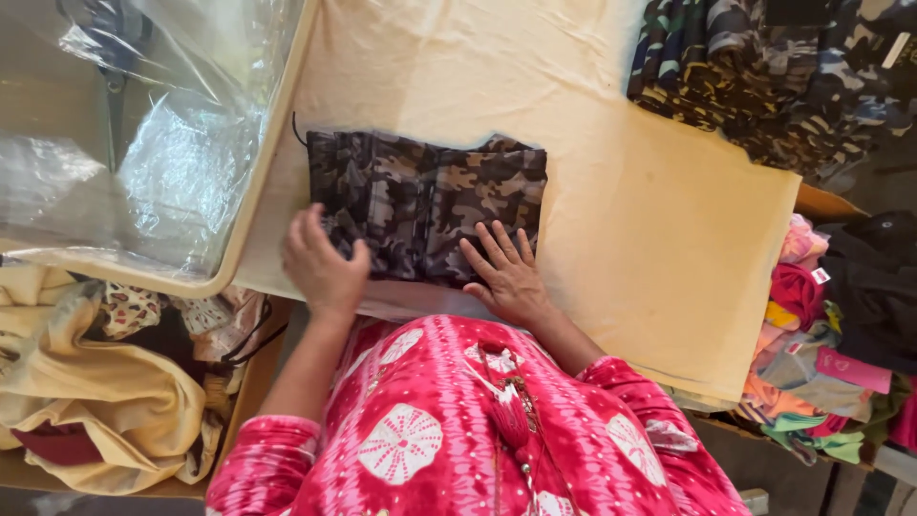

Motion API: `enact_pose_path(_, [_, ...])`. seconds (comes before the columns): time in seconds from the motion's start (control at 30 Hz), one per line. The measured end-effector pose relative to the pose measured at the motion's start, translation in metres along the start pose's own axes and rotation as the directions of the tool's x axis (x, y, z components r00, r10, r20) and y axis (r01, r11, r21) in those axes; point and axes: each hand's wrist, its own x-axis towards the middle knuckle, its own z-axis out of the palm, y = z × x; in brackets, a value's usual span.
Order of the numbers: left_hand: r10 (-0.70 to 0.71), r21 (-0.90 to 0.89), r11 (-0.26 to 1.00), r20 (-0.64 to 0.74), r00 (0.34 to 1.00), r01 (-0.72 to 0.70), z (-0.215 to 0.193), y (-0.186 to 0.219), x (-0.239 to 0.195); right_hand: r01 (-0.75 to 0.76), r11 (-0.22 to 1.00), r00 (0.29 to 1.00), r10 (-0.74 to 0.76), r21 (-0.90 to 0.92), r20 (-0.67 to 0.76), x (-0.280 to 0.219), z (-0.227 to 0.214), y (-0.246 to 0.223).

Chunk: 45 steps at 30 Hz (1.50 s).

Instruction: The person repeatedly takes camouflage-patterned pants from a cardboard box, unfolds them on a table, and folds them neatly. The folded pants are then placed in a stack on the table. The person also briefly handles a red garment from the box.

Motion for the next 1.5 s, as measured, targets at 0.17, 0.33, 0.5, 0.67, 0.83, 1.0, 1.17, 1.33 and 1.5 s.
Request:
enact_pose_path(0.17, [-0.292,0.082,0.955,0.109,0.95,0.284,-0.005,-0.026,0.014,0.089,0.996,0.995,-0.088,0.009,-0.039,0.027,-0.003,-0.022])
enact_pose_path(0.33, [-0.374,-0.247,0.843,0.37,0.85,0.478,0.016,-0.055,0.032,0.16,0.981,0.986,-0.165,0.111,0.037,0.045,0.01,-0.024])
enact_pose_path(0.5, [-0.257,-0.676,0.493,0.488,0.834,0.547,-0.002,0.011,0.041,0.002,0.911,0.991,0.055,0.412,-0.124,0.027,0.01,-0.005])
enact_pose_path(0.67, [0.037,-0.722,0.616,0.427,0.903,0.316,0.002,0.127,0.02,-0.18,0.455,0.845,0.526,0.872,-0.1,0.001,0.024,0.056])
enact_pose_path(0.83, [0.465,-0.704,0.71,0.477,0.746,0.007,0.032,0.155,-0.028,-0.178,-0.456,0.721,0.543,0.872,0.431,0.0,0.0,0.092])
enact_pose_path(1.0, [0.242,-0.598,0.794,0.479,0.844,0.112,0.031,0.119,-0.015,-0.317,-0.289,0.664,0.613,0.904,0.428,0.01,0.011,0.087])
enact_pose_path(1.17, [0.125,-0.438,0.897,0.132,0.983,-0.055,0.061,0.074,-0.021,-0.271,0.026,0.758,0.622,0.962,0.197,0.017,0.017,0.082])
enact_pose_path(1.33, [-0.121,-0.414,0.825,0.537,0.835,0.385,0.055,0.08,-0.022,-0.464,0.482,0.677,0.734,0.743,-0.053,0.007,0.045,0.1])
enact_pose_path(1.5, [0.0,-0.38,0.899,0.497,0.868,0.217,0.063,0.078,-0.023,-0.639,0.459,0.598,0.801,0.617,0.022,0.002,0.043,0.078])
